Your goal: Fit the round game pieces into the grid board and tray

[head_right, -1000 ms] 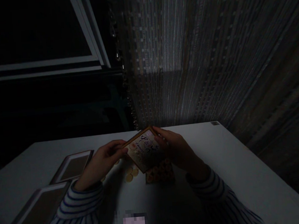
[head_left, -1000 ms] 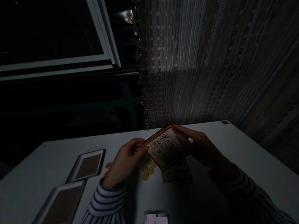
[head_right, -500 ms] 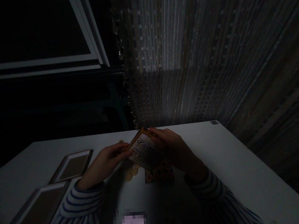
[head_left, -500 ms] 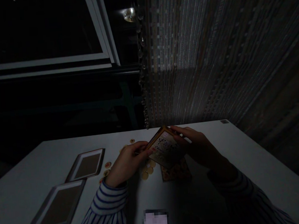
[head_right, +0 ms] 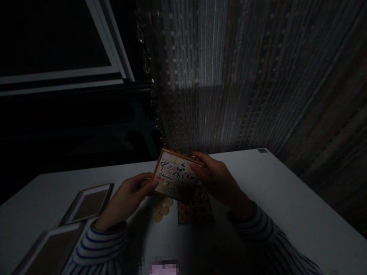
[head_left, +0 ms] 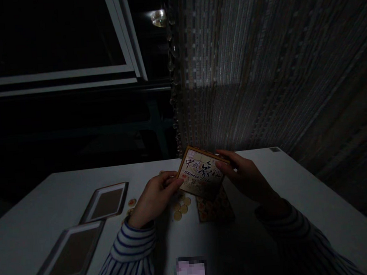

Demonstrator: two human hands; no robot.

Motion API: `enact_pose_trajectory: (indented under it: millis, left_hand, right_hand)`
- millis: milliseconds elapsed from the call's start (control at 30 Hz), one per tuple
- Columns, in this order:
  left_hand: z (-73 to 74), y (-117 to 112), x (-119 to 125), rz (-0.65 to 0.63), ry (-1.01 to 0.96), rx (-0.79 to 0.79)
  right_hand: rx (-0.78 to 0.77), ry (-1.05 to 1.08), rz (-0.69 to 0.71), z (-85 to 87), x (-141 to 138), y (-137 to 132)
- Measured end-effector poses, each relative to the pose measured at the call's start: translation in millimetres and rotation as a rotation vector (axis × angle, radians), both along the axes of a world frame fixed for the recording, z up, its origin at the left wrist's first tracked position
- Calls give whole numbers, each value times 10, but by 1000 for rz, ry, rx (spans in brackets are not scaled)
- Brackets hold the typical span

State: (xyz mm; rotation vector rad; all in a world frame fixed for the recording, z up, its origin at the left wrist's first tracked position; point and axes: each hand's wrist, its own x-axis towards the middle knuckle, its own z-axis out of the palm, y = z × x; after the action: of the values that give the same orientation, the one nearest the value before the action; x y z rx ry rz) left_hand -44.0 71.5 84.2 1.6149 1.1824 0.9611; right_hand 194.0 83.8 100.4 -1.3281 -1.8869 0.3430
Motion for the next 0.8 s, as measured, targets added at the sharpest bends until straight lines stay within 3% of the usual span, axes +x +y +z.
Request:
enact_pose_trajectory:
  millis: [467,800]
  left_hand:
    - [69,-46,91,21,66,3]
    - [86,-60,91,92,12,6]
  right_hand:
    - [-38,148,-3,-13,6,-11]
    - [-105,361,109,-90,-22,-29]
